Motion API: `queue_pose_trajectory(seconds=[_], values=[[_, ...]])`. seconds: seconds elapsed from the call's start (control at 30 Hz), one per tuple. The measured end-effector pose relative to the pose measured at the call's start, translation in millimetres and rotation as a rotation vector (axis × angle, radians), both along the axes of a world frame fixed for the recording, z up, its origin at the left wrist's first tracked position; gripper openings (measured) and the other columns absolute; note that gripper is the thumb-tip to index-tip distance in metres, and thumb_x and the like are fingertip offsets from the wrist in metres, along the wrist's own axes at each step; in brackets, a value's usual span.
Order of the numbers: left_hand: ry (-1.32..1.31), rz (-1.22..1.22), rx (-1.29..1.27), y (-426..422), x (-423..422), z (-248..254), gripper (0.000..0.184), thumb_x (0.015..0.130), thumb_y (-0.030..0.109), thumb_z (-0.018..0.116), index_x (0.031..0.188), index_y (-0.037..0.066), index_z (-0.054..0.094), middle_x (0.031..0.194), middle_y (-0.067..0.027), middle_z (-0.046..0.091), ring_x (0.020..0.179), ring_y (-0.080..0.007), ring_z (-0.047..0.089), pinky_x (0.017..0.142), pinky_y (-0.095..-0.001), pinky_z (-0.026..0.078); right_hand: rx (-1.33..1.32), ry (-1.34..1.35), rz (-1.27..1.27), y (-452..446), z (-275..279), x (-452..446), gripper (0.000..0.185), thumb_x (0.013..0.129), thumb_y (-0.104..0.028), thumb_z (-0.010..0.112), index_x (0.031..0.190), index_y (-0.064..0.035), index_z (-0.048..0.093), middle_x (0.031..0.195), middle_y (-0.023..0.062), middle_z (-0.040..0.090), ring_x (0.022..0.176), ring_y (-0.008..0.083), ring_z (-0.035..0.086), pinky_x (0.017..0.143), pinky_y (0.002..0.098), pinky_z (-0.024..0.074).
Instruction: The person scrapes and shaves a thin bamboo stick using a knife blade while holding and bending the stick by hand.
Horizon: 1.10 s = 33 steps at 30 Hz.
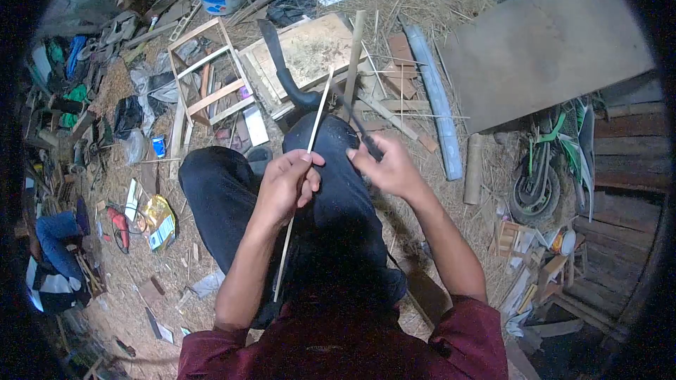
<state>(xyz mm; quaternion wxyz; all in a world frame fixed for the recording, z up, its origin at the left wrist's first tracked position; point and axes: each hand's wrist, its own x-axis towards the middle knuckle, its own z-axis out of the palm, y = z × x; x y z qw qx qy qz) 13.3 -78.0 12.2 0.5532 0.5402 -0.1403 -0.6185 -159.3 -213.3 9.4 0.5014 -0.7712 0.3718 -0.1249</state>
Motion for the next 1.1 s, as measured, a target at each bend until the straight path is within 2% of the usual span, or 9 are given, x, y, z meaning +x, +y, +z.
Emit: queue_pose_trajectory(seconds=[0.07,0.1,0.2,0.43,0.6,0.77,0.83,0.9,1.1], values=[[-0.003,0.001,0.003,0,0,0,0.027,0.104,0.022,0.044,0.100,0.000,0.058,0.058,-0.0016,0.052,0.039,-0.0065,0.035,0.036,-0.0227,0.025,-0.438,0.093,0.133,0,-1,-1,0.021,0.081,-0.019,0.072,0.075,-0.0040,0.060,0.061,0.0072,0.055,0.050,0.0233,0.051,0.052,0.0362,0.0377],[0.006,0.008,0.011,1,-1,1,0.027,0.104,0.022,0.044,0.099,0.000,0.058,0.057,-0.0010,0.050,0.039,-0.0064,0.035,0.036,-0.0232,0.024,-0.688,0.123,0.155,0,-1,0,0.020,0.070,-0.014,0.072,0.071,-0.0020,0.057,0.067,0.0137,0.057,0.059,0.0373,0.055,0.056,0.0421,0.0408],[0.047,0.030,0.059,3,-2,0,0.029,0.104,0.023,0.044,0.095,0.000,0.058,0.054,0.0006,0.045,0.038,-0.0069,0.032,0.035,-0.0246,0.024,-0.666,0.335,0.238,4,7,-1,0.013,0.073,-0.015,0.066,0.074,-0.0027,0.061,0.077,0.0161,0.062,0.072,0.0400,0.064,0.066,0.0483,0.0520],[0.003,-0.061,0.123,4,-3,0,0.032,0.102,0.021,0.045,0.083,0.000,0.059,0.047,0.0016,0.040,0.035,-0.0093,0.030,0.035,-0.0263,0.023,-0.625,0.490,0.343,-3,-2,7,0.012,0.073,-0.009,0.062,0.082,-0.0021,0.065,0.078,0.0195,0.067,0.074,0.0400,0.067,0.068,0.0493,0.0543],[-0.074,-0.100,0.087,0,-5,-4,0.033,0.102,0.022,0.045,0.084,-0.001,0.059,0.050,0.0004,0.044,0.036,-0.0103,0.033,0.036,-0.0272,0.026,-0.604,0.540,0.436,-6,0,13,0.015,0.075,-0.007,0.061,0.087,-0.0018,0.067,0.081,0.0221,0.069,0.078,0.0399,0.069,0.070,0.0499,0.0554],[0.033,-0.034,0.044,3,-11,-18,0.033,0.103,0.025,0.046,0.084,0.001,0.058,0.050,0.0026,0.041,0.037,-0.0087,0.031,0.036,-0.0267,0.023,-0.576,0.638,0.392,-6,-4,18,0.014,0.080,-0.007,0.058,0.089,-0.0012,0.067,0.079,0.0239,0.068,0.077,0.0411,0.070,0.069,0.0508,0.0557],[0.158,-0.037,0.086,3,-6,-11,0.033,0.104,0.026,0.046,0.083,0.002,0.057,0.050,0.0038,0.039,0.037,-0.0077,0.029,0.036,-0.0261,0.022,-0.580,0.665,0.369,-5,-6,18,0.014,0.082,-0.008,0.057,0.089,-0.0010,0.067,0.079,0.0239,0.068,0.077,0.0412,0.070,0.069,0.0508,0.0558],[0.171,-0.036,0.085,6,-8,-4,0.033,0.104,0.027,0.046,0.081,0.005,0.055,0.048,0.0054,0.035,0.036,-0.0067,0.029,0.036,-0.0255,0.022,-0.574,0.700,0.342,-5,-7,17,0.014,0.083,-0.008,0.057,0.089,-0.0008,0.067,0.079,0.0237,0.069,0.077,0.0410,0.070,0.070,0.0506,0.0560],[0.282,-0.088,0.082,49,-19,-12,0.036,0.104,0.030,0.046,0.078,0.006,0.053,0.045,0.0060,0.031,0.033,-0.0070,0.025,0.033,-0.0249,0.020,-0.550,0.682,0.216,-10,-11,4,0.013,0.081,-0.007,0.058,0.088,-0.0006,0.068,0.078,0.0250,0.068,0.078,0.0412,0.069,0.071,0.0505,0.0559]])
